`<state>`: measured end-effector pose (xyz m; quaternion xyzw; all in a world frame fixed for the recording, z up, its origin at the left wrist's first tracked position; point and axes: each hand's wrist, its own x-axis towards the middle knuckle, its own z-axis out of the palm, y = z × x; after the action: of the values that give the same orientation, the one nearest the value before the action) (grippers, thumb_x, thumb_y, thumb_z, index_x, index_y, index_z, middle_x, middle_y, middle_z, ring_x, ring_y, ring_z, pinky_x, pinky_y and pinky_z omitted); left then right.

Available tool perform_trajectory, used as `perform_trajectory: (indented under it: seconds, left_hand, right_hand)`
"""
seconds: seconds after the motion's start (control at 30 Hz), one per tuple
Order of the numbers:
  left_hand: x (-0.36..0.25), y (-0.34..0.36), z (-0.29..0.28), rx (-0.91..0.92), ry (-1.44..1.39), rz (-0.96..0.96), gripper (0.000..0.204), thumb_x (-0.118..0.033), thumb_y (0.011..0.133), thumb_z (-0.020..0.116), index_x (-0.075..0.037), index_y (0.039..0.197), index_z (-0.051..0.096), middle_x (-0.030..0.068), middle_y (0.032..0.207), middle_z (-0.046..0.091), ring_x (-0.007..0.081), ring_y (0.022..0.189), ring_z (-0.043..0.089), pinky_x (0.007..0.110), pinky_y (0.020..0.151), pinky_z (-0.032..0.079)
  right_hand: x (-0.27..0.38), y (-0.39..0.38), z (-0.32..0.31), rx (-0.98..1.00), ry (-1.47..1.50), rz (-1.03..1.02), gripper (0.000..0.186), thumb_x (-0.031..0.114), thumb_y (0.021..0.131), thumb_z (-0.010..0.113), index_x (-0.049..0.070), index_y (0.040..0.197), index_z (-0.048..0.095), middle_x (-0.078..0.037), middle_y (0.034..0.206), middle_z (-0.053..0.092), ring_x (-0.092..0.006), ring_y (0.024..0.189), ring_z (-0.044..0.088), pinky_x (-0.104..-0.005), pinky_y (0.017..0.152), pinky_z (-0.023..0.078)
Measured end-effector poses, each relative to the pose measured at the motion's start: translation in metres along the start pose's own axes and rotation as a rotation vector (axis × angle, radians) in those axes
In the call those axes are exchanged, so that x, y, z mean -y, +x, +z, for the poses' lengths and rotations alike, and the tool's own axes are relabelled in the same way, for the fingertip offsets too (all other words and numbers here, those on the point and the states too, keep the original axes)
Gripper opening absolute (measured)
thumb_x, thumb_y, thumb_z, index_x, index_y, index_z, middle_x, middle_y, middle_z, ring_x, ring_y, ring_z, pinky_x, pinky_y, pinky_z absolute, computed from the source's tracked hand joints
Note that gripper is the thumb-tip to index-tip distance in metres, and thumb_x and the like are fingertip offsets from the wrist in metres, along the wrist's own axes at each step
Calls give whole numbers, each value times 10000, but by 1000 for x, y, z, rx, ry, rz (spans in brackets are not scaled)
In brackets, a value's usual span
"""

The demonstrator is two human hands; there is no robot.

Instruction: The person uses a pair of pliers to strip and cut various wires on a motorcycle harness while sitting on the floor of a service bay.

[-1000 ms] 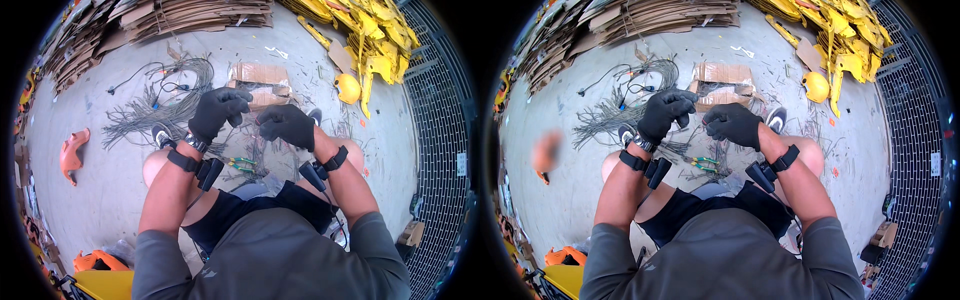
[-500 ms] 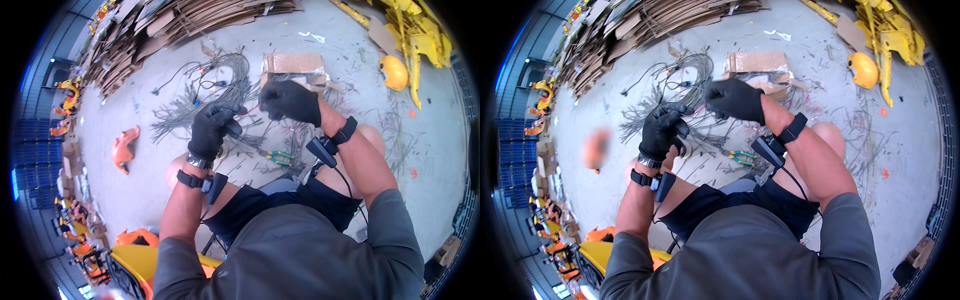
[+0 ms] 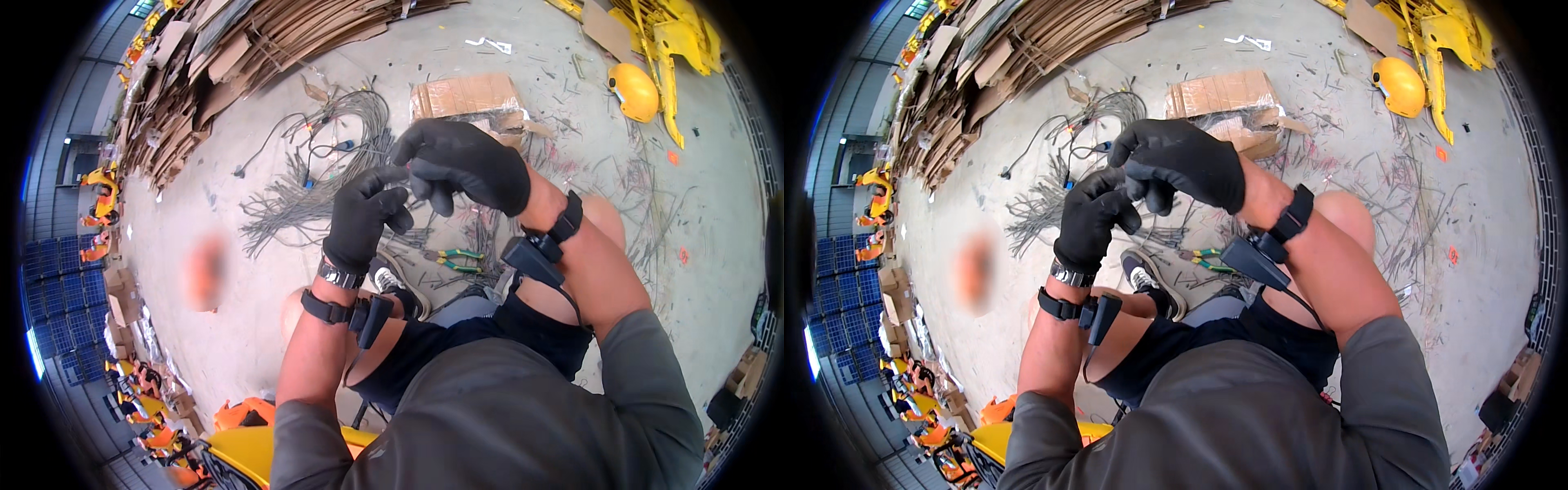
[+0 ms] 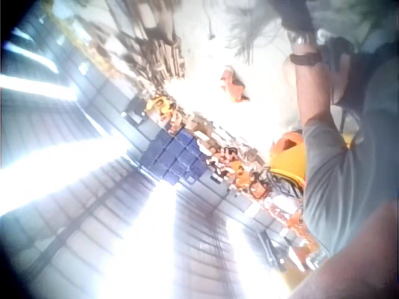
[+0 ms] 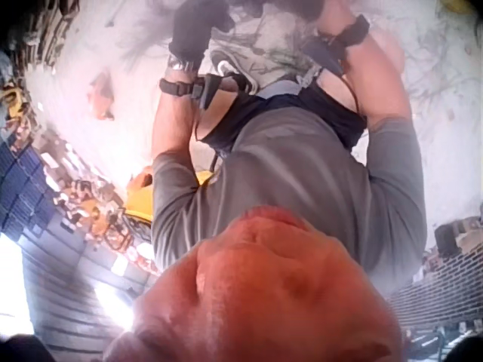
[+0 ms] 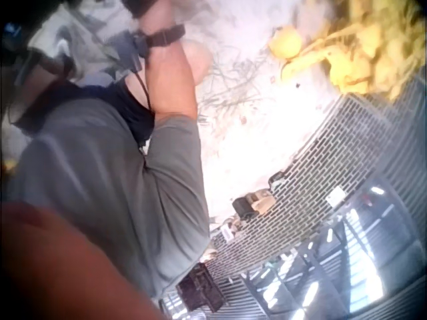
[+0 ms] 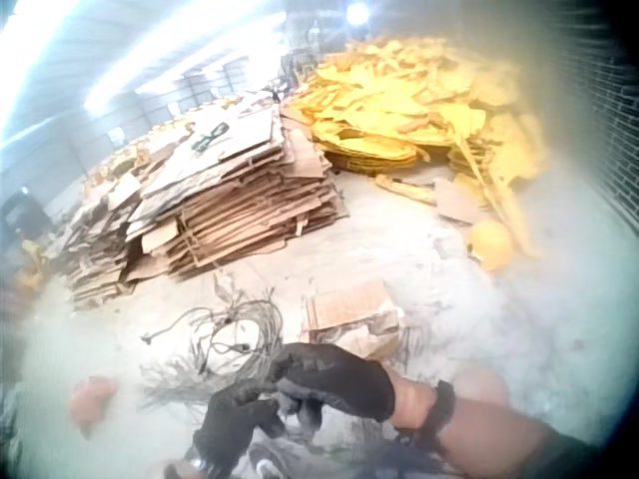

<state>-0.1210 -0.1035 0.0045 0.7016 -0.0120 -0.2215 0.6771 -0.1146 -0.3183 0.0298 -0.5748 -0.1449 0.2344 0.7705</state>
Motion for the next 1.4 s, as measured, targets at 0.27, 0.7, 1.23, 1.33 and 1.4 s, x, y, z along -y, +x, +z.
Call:
perform_trajectory:
  seconds: [0.27, 0.7, 1.23, 1.33, 1.4]
  left_hand:
    - [12, -1, 3, -80, -307, -30, 496, -50, 864, 601, 79, 1332, 496, 131, 1001, 655, 103, 549, 573, 226, 477, 454]
    - [19, 7, -6, -61, -340, -181, 212, -126, 924, 611, 51, 1036, 645, 71, 774, 653, 113, 558, 584, 236, 510, 457]
    - [22, -6, 4, -45, 154, 150, 97, -49, 810, 683, -4, 728, 658, 79, 619, 590, 151, 534, 555, 299, 513, 409]
    - [18, -10, 3, -28, 180, 196, 165, -27, 789, 687, -7, 645, 609, 63, 589, 574, 138, 523, 541, 293, 495, 381]
    - [20, -10, 2, -48, 190, 285, 170, 1, 782, 673, -1, 628, 601, 51, 574, 559, 122, 511, 520, 284, 487, 362]
  right_hand:
    - [-17, 11, -2, -199, 336, 40, 224, 115, 963, 475, -22, 1131, 533, -62, 724, 566, -151, 615, 576, -271, 614, 478]
    - [-39, 32, 8, -177, 300, 199, 224, 121, 963, 488, -26, 1128, 529, -51, 705, 576, -119, 603, 563, -246, 579, 450]
    - [-26, 12, -1, -133, -14, 149, 164, 68, 848, 539, 3, 981, 609, -20, 809, 589, -74, 638, 503, -215, 575, 391]
    - [-26, 8, -1, -75, 26, 150, 157, 46, 828, 543, 9, 960, 620, -13, 894, 594, -58, 720, 503, -220, 632, 397]
    - [-23, 6, -4, -41, 32, 154, 152, 33, 813, 553, 12, 948, 621, -21, 903, 591, -56, 739, 510, -231, 644, 405]
